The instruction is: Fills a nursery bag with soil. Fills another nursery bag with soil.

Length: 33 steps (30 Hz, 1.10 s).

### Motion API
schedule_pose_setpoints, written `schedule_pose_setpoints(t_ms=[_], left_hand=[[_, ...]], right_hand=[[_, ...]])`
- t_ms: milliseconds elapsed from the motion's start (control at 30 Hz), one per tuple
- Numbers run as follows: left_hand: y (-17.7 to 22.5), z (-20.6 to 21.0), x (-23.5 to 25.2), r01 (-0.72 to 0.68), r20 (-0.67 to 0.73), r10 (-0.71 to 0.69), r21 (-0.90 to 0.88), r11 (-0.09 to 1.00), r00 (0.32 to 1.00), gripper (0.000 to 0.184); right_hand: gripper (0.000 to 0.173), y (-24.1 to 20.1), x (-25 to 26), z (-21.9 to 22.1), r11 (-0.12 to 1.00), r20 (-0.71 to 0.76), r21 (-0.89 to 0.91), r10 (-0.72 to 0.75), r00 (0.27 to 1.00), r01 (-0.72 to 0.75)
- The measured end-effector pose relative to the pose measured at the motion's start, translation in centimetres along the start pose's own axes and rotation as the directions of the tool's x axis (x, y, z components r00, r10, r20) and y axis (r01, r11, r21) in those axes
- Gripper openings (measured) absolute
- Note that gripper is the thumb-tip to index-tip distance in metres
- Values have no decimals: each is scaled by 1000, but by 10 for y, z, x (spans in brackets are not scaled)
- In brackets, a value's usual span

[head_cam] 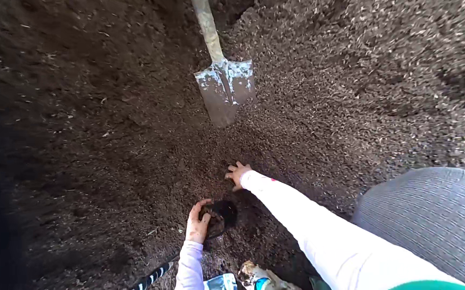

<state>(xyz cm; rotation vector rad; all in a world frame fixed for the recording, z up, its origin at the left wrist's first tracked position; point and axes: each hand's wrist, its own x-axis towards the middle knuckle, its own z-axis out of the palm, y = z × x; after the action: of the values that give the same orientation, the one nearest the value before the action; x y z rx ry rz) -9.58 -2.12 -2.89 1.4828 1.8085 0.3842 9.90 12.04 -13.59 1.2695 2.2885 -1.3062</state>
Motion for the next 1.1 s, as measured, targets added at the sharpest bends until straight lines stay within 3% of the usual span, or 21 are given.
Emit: schedule_pose_setpoints(t_ms=[100,200,300,367,500,567,633,700,767,1000,1100], left_hand=[[-12,0,6,-137,33,136,26,990,990,33],[-17,1,2,-158,-94,143,-178,971,985,32],[-4,2,-17,-132,-366,-20,-385,914,930,47],[1,1,-35,-20,-449,-185,-414,910,874,48],[4,1,-67,190,-386,-447,-548,815,807,36],[3,-2,-73,209,-349,-460,-564,799,816,35],[-3,-5,-78,189,-334,-420,-548,815,844,34],[-7,-7,-82,210,-298,-424,-549,809,855,33],[-7,-9,-84,276,-243,-462,-542,794,853,32],[6,-5,-91,542,68,-571,-422,727,818,50],[6,2,-85,578,167,-557,-337,743,814,60]], right_hand=[[71,7,-10,6,999,75,-37,-1,997,4],[70,14,-24,-6,989,111,145,20,994,-36],[67,13,-58,-24,828,144,552,17,989,-95],[67,-3,-72,-35,775,151,628,-37,988,-67],[57,-80,-90,-64,864,121,435,-334,935,252],[58,-124,-102,-69,889,164,259,-425,890,377],[64,-161,-109,-62,901,252,24,-424,870,433],[66,-186,-106,-46,884,330,-194,-349,877,425],[61,-195,-104,-33,871,345,-302,-280,896,388],[38,-197,-110,-20,895,232,-355,-197,952,272],[42,-188,-108,-11,909,172,-355,-168,971,220]])
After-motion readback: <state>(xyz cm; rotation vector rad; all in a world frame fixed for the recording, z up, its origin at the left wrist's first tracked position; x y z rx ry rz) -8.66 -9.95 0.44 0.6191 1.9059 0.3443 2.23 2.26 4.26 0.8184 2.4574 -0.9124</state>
